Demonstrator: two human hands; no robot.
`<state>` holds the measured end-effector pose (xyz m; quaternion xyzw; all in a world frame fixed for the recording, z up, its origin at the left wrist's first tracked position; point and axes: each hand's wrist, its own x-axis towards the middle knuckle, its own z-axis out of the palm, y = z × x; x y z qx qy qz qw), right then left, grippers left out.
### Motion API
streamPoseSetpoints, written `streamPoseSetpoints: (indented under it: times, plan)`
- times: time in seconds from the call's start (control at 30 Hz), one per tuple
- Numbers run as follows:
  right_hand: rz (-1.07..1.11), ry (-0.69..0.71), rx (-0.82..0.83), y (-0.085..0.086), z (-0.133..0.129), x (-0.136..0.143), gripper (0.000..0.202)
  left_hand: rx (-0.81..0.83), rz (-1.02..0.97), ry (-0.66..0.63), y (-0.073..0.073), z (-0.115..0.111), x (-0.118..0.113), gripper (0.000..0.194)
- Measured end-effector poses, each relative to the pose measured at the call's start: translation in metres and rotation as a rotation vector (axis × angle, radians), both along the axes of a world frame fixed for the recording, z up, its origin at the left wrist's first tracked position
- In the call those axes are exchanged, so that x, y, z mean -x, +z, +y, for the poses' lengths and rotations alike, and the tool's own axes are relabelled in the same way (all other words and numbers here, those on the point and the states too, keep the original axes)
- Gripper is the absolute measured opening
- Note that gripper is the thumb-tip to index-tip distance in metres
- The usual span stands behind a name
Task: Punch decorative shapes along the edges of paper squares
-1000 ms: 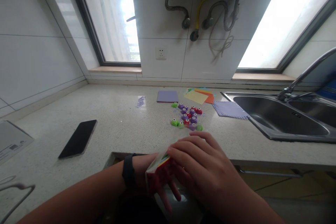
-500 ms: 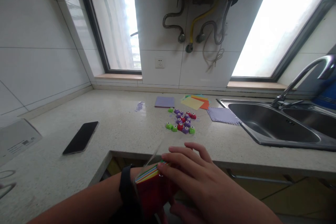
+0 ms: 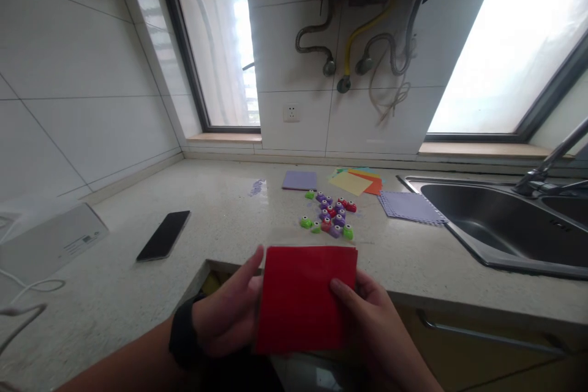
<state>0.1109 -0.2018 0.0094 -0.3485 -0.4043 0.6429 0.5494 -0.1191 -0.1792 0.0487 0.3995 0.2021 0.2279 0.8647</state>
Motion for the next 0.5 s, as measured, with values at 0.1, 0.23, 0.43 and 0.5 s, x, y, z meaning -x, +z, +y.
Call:
streamPoseSetpoints:
  times: [0.1, 0.23, 0.43, 0.5]
  plan:
    - [0.046, 0.019, 0.176, 0.001, 0.002, 0.01, 0.048, -0.183, 0.182, 0.098, 0.011, -0.005, 0.015, 0.057]
    - [-0.049, 0.069, 0.128, 0.0, 0.008, 0.017, 0.044, -0.247, 0.403, 0.334, 0.018, -0.001, 0.045, 0.041]
    - [-0.203, -0.013, 0.091, -0.02, 0.011, 0.003, 0.033, -0.559, 0.677, 1.295, 0.052, 0.041, 0.129, 0.036]
    - [-0.237, -0.009, 0.092, -0.028, 0.011, -0.005, 0.03, -0.653, 0.787, 1.635, 0.073, 0.053, 0.153, 0.024]
